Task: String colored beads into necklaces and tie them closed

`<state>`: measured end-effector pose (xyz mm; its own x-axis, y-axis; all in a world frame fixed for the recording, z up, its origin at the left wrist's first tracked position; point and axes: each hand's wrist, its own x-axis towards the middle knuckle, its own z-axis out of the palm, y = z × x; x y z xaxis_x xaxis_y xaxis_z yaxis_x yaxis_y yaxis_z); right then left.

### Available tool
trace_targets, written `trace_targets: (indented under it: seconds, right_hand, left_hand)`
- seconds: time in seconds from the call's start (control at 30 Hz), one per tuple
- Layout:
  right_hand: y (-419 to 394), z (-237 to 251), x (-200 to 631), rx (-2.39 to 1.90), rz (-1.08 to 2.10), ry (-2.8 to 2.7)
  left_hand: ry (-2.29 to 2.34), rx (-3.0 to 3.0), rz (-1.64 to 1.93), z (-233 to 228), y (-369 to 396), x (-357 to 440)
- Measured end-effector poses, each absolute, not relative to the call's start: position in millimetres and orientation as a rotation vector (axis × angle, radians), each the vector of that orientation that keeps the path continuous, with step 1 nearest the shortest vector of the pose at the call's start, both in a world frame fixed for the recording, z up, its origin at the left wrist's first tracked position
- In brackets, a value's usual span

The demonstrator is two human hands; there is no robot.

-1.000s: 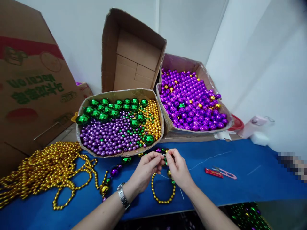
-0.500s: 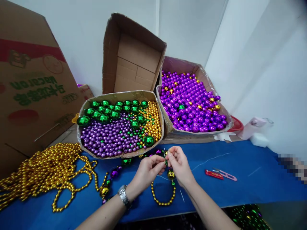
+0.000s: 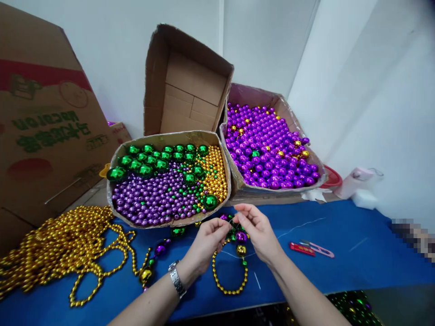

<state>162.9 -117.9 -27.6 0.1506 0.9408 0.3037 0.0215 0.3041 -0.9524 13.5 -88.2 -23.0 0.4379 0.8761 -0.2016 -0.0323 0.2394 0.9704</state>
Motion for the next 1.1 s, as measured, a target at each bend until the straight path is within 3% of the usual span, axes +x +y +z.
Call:
trace_targets:
  seconds: [0.33,0.63,1.1]
  right_hand:
    - [-88,-6,159,-1.11,0.779,-1.681]
    - [-92,-12,177,-1.282,0.465,-1.743]
    - [-137,-29,166,-1.309,0.42,-1.825]
  left_hand:
    - [0.751,1.542,0.679,-9,-89,12]
    - [0.886,1.301,0.764,-13,-85,8]
    - [0.837,1.232,0.808,-19,-81,4]
